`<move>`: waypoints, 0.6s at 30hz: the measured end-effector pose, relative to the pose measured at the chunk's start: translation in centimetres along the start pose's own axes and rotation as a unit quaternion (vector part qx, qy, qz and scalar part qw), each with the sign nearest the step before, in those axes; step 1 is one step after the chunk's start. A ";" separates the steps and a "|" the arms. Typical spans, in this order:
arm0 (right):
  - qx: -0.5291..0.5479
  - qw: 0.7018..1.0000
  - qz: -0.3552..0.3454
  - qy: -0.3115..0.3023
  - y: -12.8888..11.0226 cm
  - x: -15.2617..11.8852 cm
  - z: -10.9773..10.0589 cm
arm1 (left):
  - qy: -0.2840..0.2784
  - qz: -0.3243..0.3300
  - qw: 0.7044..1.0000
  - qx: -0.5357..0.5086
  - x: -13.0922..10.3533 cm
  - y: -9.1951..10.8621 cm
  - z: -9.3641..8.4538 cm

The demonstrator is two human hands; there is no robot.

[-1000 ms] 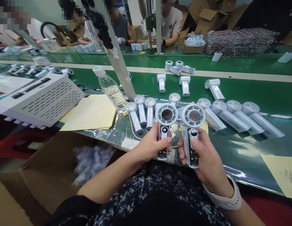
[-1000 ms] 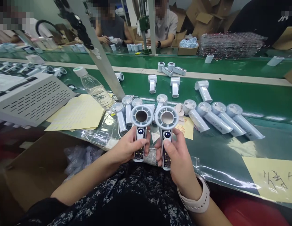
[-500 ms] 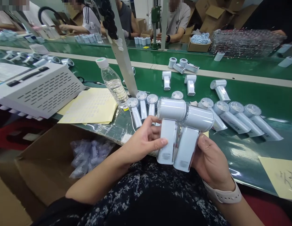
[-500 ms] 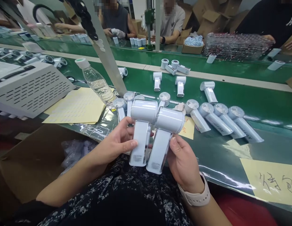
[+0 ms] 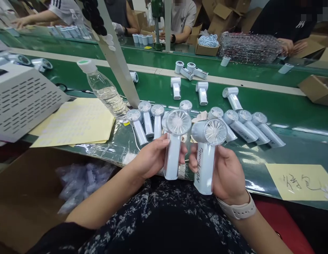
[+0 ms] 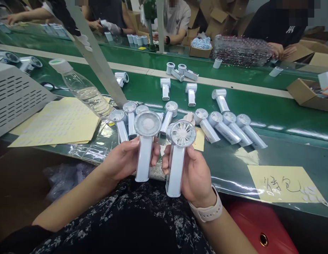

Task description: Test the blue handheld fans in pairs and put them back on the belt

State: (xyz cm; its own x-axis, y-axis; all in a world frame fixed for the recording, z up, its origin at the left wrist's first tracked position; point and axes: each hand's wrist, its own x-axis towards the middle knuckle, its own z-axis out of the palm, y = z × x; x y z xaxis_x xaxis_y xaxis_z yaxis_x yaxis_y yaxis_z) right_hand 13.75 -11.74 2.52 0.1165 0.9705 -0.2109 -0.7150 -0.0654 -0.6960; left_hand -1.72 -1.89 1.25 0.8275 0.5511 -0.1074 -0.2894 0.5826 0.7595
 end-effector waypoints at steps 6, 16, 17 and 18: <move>-0.011 0.996 -0.082 0.015 -0.8 -0.1 -0.2 | 0.015 0.015 0.998 0.052 -0.1 1.0 0.0; -0.051 0.984 -0.100 0.135 -0.2 0.5 -0.2 | 0.011 0.026 0.990 0.136 -0.5 1.1 0.0; -0.055 0.984 -0.097 0.136 -0.2 0.6 -0.3 | 0.007 0.027 0.989 0.144 -0.5 1.2 0.0; -0.062 0.984 -0.101 0.130 -0.2 0.6 -0.4 | 0.002 0.025 0.988 0.155 -0.6 1.3 0.2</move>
State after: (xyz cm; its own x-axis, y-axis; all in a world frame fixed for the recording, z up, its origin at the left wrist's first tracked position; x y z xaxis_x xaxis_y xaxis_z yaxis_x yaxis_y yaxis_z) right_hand 14.24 -11.24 2.26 0.4324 0.8752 -0.2169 -0.5718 0.0802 -0.8164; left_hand -2.49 -1.51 2.42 0.8141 0.5769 -0.0667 -0.1681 0.3440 0.9238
